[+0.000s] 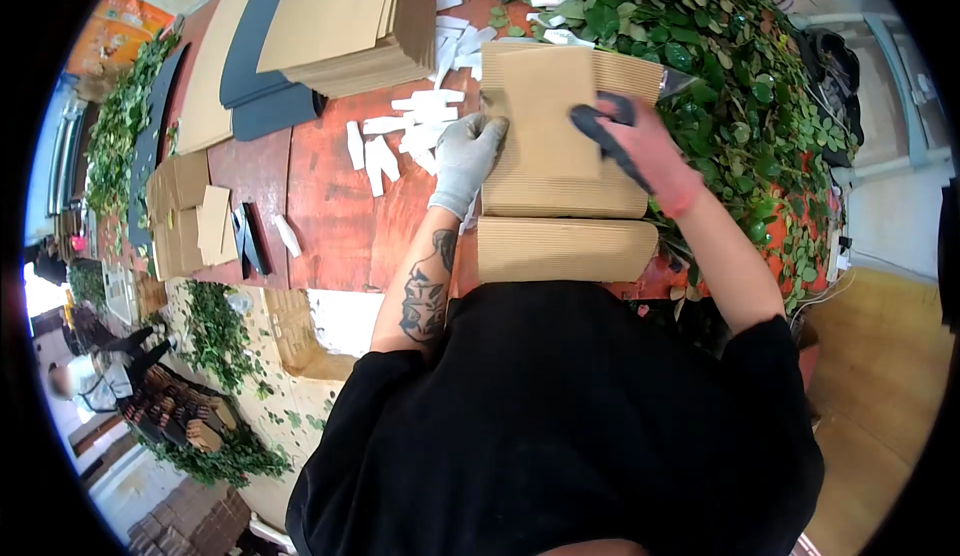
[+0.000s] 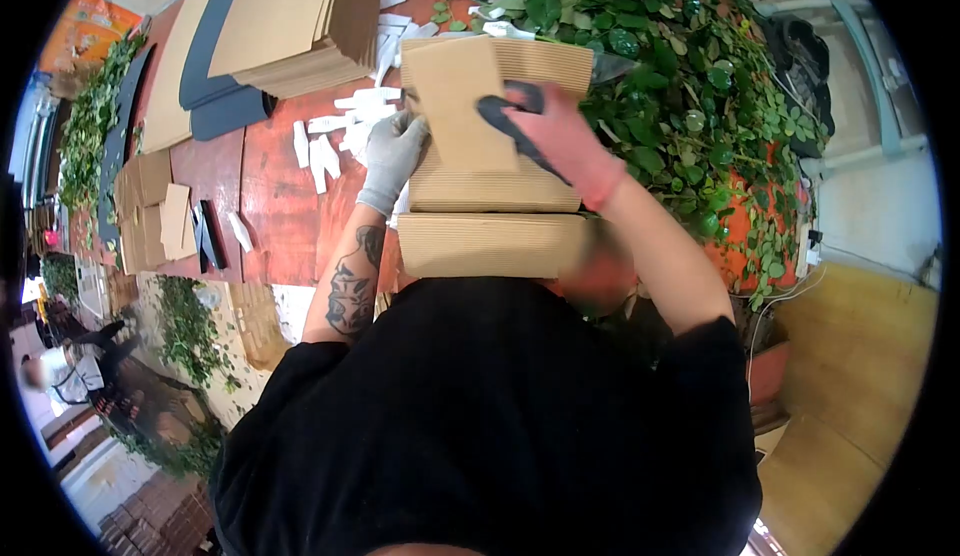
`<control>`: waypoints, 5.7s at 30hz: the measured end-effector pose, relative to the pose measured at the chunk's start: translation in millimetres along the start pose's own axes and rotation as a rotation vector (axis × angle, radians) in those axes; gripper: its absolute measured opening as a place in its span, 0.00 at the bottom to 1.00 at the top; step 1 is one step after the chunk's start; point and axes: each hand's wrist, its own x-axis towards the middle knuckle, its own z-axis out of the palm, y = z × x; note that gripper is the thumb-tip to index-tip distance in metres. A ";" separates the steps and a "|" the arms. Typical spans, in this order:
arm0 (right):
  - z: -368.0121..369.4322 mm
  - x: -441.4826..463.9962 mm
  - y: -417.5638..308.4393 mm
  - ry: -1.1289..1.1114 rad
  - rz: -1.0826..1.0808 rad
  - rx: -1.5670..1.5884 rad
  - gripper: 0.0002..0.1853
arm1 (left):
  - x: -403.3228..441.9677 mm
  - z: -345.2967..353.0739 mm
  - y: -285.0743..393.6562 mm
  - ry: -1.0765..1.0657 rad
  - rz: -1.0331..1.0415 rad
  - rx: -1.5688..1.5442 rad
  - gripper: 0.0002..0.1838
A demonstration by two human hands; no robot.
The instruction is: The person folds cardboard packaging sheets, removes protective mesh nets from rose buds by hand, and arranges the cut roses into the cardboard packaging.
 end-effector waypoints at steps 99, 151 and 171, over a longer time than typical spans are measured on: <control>19.4 15.8 57.5 -0.210 -0.399 -1.413 0.21 | -4.0 -104.5 -5.6 0.339 0.502 -0.903 0.35; -5.3 6.3 100.0 -0.457 -0.309 -0.699 0.22 | -112.7 -21.2 61.0 -0.229 0.533 0.614 0.25; -168.6 144.9 -42.3 0.367 -0.589 -0.863 0.22 | -97.0 -15.5 71.9 -0.221 0.519 0.579 0.17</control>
